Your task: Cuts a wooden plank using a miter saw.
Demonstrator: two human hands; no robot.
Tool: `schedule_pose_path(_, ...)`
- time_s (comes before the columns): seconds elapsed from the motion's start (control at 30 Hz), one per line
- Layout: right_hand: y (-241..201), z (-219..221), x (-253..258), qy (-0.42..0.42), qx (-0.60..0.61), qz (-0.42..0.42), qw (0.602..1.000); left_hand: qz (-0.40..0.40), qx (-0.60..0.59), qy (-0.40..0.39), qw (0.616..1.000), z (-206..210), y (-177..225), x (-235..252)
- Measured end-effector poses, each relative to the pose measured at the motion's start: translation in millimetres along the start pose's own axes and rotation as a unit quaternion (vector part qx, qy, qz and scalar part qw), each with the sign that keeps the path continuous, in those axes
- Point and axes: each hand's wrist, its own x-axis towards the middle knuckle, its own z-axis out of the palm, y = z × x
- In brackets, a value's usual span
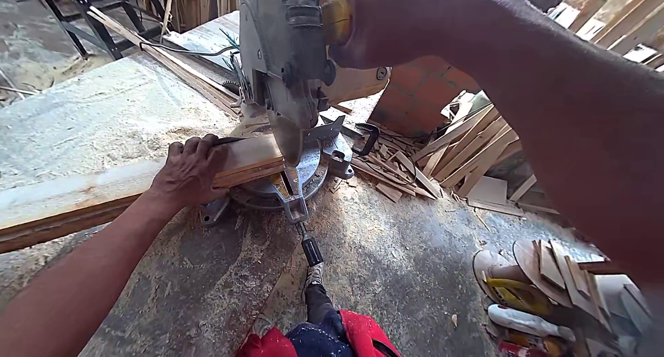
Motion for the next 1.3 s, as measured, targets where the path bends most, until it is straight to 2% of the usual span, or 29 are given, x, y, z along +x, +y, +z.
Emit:
schedule_pose_path(0.43, -6, 10, -15, -0.005, 0.022, -0.005, 1.0, -0.001, -0.015, 0.003, 1.0, -3, 1, 2)
schedule_pose_path(0.73, -18, 18, -31, -0.034, 0.01, 0.046, 0.998, -0.014, -0.014, -0.022, 1.0, -6, 2, 4)
schedule_pose_path(1.3, -38, 36, -58, -0.022, -0.038, 0.082, 0.996, -0.008, -0.018, -0.022, 1.0, -8, 3, 4)
